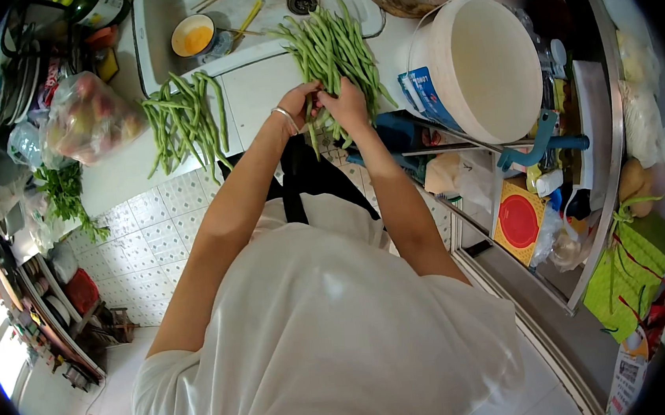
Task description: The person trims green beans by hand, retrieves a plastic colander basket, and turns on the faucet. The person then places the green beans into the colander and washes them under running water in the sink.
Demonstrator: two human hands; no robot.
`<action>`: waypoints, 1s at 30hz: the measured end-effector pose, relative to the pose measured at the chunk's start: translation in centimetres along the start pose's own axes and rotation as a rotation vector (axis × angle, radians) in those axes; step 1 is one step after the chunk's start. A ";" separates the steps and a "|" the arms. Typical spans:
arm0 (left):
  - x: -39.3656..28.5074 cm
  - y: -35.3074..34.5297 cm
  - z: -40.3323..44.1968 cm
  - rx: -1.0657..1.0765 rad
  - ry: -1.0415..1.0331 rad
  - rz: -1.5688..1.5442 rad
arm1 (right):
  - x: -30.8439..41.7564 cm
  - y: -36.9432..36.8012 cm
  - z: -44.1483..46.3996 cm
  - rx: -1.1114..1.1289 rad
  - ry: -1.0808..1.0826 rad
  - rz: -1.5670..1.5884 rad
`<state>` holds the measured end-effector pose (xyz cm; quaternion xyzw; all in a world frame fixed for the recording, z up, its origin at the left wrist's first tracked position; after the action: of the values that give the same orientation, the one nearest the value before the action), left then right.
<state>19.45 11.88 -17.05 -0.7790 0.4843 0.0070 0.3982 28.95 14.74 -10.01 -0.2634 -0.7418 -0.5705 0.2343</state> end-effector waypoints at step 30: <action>-7.6 2.5 -11.5 0.156 -0.374 -0.306 | 12.8 -3.7 -1.3 0.429 0.236 0.448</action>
<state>9.24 9.84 -7.70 -0.7952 0.2779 0.0533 0.5363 16.99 14.31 -4.07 -0.2968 -0.7362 -0.3623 0.4886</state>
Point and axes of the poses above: each hand's wrist, its own z-axis towards the middle knuckle, its own y-axis out of the back of the hand, x = y × z, the point moved 10 cm from there along z, towards the middle knuckle, and after that the axes turned 6 degrees about -z, right-handed, at the moved point
